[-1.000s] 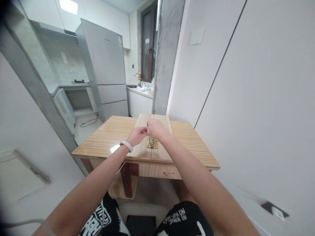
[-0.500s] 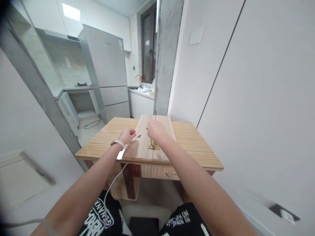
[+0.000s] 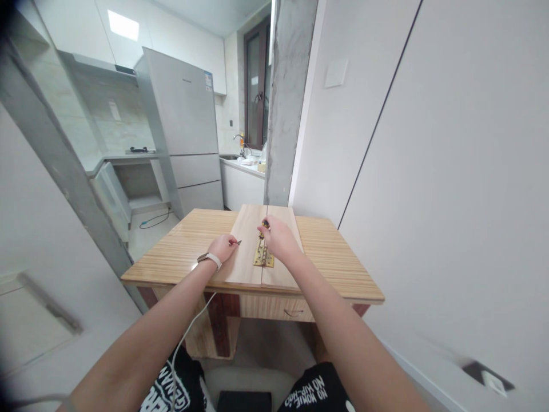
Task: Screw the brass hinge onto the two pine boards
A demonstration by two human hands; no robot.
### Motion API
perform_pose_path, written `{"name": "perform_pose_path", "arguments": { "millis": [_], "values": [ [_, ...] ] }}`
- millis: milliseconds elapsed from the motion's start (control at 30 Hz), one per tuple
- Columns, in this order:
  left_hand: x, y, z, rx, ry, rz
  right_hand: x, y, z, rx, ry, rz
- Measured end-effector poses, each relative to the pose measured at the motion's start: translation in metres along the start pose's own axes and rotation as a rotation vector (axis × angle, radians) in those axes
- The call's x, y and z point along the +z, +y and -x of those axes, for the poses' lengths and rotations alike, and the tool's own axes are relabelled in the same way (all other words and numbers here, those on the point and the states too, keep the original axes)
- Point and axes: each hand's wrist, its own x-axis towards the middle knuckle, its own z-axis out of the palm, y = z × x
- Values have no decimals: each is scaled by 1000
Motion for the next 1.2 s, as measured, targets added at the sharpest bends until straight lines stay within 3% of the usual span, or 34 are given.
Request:
{"name": "perform_pose_path", "arguments": {
  "millis": [100, 233, 400, 467, 633, 800, 900, 967, 1100, 1200],
  "values": [
    [1, 2, 0, -9, 0, -17, -20, 3, 10, 44, 64, 1],
    [0, 1, 4, -14, 7, -28, -40, 21, 33, 147, 31, 65],
    [-6, 7, 7, 21, 77, -36, -42, 58, 68, 187, 82, 32],
    [-9, 19, 6, 103, 82, 10, -37, 70, 77, 185, 107, 15],
    [-5, 69, 10, 317, -72, 197, -21, 83, 84, 187, 162, -75],
    [13, 96, 27, 186, -101, 268, -9, 82, 87, 250, 171, -331],
    [25, 96, 37, 75, -100, 382, -2, 80, 89, 207, 182, -188],
    [32, 94, 43, 27, -93, 445, 7, 80, 90, 216, 110, 12],
    [42, 93, 51, -21, -66, 500, 30, 89, 95, 491, -64, 343],
    [45, 95, 54, -49, -45, 532, 43, 100, 99, 689, -151, 402]
  ]
}}
